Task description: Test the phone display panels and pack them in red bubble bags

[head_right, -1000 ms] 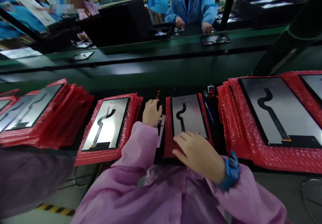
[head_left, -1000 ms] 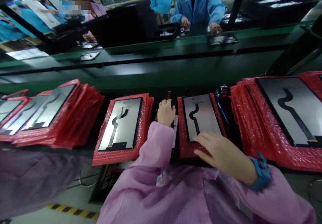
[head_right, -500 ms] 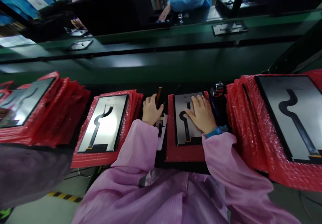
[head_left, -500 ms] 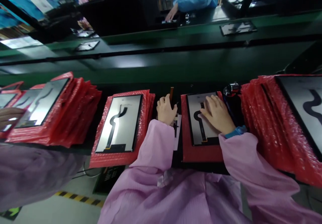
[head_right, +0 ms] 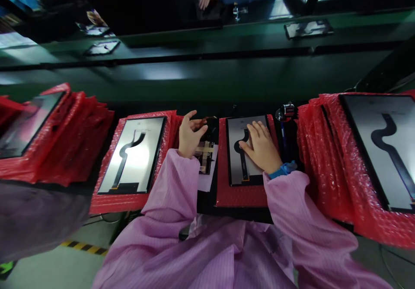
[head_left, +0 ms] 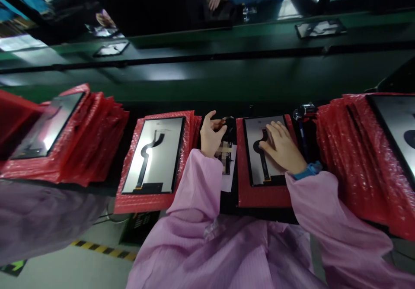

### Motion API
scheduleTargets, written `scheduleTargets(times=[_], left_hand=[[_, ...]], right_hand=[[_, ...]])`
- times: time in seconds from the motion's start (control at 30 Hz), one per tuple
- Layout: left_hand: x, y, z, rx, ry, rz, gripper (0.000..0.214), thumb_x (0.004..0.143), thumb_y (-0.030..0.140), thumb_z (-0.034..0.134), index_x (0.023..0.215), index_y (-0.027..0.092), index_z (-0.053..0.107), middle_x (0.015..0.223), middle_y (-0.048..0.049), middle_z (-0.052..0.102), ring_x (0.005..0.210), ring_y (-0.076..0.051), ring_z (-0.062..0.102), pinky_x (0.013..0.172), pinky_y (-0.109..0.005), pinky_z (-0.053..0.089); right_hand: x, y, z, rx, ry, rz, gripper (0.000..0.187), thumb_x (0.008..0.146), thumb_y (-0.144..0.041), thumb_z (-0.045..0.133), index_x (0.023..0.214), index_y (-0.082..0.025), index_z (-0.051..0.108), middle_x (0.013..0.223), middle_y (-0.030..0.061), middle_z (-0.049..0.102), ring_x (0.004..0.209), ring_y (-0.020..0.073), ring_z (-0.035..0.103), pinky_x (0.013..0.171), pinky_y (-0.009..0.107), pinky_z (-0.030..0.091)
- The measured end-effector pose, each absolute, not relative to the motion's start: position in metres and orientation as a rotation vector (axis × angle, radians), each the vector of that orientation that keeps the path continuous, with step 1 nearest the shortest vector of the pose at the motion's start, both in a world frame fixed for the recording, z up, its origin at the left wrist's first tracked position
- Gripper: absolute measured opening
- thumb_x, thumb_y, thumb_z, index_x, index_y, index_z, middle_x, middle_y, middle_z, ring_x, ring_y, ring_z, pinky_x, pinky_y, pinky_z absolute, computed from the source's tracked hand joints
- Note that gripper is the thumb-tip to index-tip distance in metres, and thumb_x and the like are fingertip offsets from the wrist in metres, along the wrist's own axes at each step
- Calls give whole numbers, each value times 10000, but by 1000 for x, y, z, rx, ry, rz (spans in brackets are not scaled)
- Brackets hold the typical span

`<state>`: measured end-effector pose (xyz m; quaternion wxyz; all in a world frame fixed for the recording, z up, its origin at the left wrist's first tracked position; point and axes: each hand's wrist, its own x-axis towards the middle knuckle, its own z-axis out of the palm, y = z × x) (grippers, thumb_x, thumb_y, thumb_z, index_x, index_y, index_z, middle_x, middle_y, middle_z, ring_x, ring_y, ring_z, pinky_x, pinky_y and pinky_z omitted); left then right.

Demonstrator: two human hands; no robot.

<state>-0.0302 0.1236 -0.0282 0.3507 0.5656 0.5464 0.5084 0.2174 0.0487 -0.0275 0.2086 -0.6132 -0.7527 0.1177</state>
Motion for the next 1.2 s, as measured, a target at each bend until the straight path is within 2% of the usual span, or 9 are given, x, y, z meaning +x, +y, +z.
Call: scheduleTargets(times=[0.27,0.53,0.63,0.7,0.77,0.83,0.9,1.03,1.2], left_hand=[[-26,125,-27,1448,1376,1372,371,802,188,703,1160,170,607,851,-18,701,777,-142,682,756,-279,558],[-26,128,-31,1519,1537,1423,174,899,202,571,1071,190,595,864,-11,659,766,-123,661,791,-270,539],[-25,126,-33,1503,1635,1414,368,864,171,599,1222,182,512,997,-65,659,870,-165,656,846,-322,537],[-23,121,-28,1591,1784,1488,594,819,141,627,1369,164,404,1210,-142,604,1079,-224,609,970,-396,498],[-16,117,-18,1815,1877,1539,626,826,148,619,1408,151,388,1354,-179,524,1266,-273,497,1098,-463,400],[-3,118,-5,2124,1798,1381,424,893,181,567,1313,155,514,1320,-155,566,1286,-277,476,1131,-462,360],[16,125,7,2334,1651,1023,239,949,236,534,1157,165,628,1196,-122,645,1181,-261,552,1063,-410,428],[62,154,18,2340,1771,475,288,940,360,601,1095,128,670,1192,-157,651,1144,-301,584,935,-390,496],[92,175,15,2213,1896,342,174,892,61,555,965,117,703,1115,-157,683,1095,-293,628,904,-391,493]], right_hand=[[207,43,-25,-1738,-2232,273,679,960,-519,460,1466,-66,448,1558,173,393,1492,329,295,1245,539,222],[208,41,-16,-1733,-2211,361,615,963,-429,503,1447,-51,467,1538,180,419,1477,337,322,1244,530,238],[209,36,2,-1643,-2129,474,564,963,-418,508,1412,-77,499,1469,172,493,1421,311,402,1205,498,330],[206,32,15,-1544,-2056,518,492,964,-416,509,1359,-125,543,1385,140,563,1340,278,487,1155,468,400],[202,31,23,-1483,-1986,516,387,964,-382,509,1268,-160,599,1270,109,629,1214,251,574,1078,442,467],[199,33,24,-1496,-1926,467,289,955,-320,503,1150,-163,648,1152,99,669,1092,245,622,989,429,509],[200,36,18,-1545,-1875,397,242,938,-265,493,1065,-157,668,1069,99,687,1027,254,632,937,434,516],[210,41,1,-1589,-1784,324,213,913,-213,483,979,-156,678,1000,104,699,989,258,626,905,420,502],[216,41,-6,-1569,-1759,292,208,915,-204,471,958,-172,672,980,91,698,987,242,616,894,384,497]])
